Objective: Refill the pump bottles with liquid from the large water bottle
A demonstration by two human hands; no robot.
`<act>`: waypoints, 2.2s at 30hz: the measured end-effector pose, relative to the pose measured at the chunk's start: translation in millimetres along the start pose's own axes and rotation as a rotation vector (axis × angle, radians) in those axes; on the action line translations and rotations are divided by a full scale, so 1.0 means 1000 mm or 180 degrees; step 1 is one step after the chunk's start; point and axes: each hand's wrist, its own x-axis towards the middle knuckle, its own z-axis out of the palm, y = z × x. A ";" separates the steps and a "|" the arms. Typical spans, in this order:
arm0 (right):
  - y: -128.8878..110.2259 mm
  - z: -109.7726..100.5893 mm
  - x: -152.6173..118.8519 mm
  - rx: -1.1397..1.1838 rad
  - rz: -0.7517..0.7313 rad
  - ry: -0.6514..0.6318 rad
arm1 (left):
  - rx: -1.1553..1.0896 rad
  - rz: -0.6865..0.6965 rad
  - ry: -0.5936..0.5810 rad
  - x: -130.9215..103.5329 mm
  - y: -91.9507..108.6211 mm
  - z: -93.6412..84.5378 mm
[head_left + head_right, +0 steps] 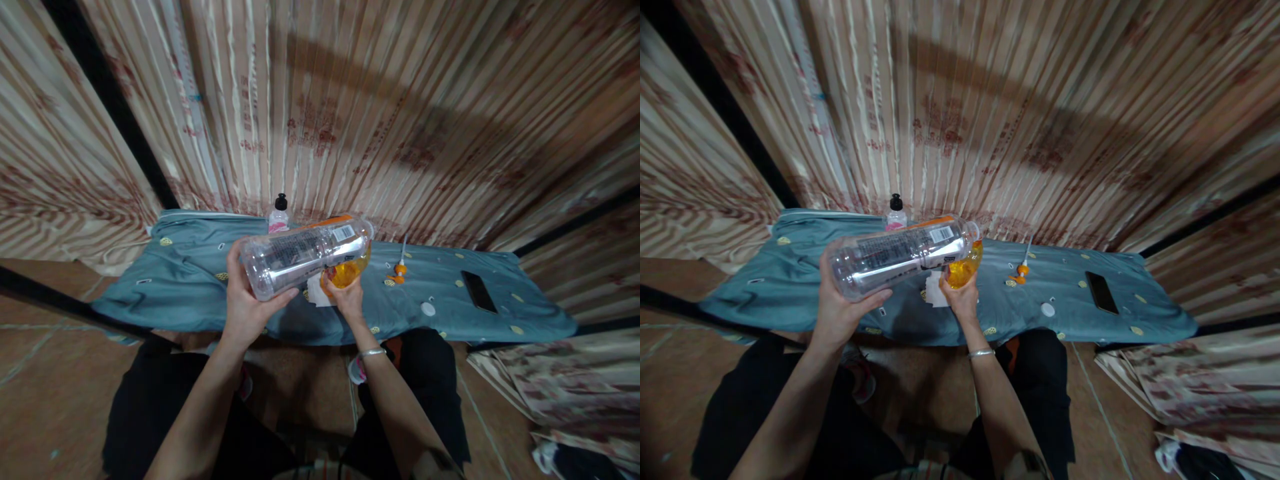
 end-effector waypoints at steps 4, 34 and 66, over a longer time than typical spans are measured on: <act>0.002 0.001 0.000 0.0121 -0.0077 -0.0003 | -0.0069 -0.0099 0.0022 0.000 0.001 0.001; 0.004 0.002 0.002 -0.0060 -0.0080 0.0040 | 0.0018 0.0118 0.0045 0.002 0.003 0.002; 0.001 0.001 0.001 -0.0095 -0.0019 0.0024 | -0.0036 0.0055 0.0053 0.000 -0.001 0.002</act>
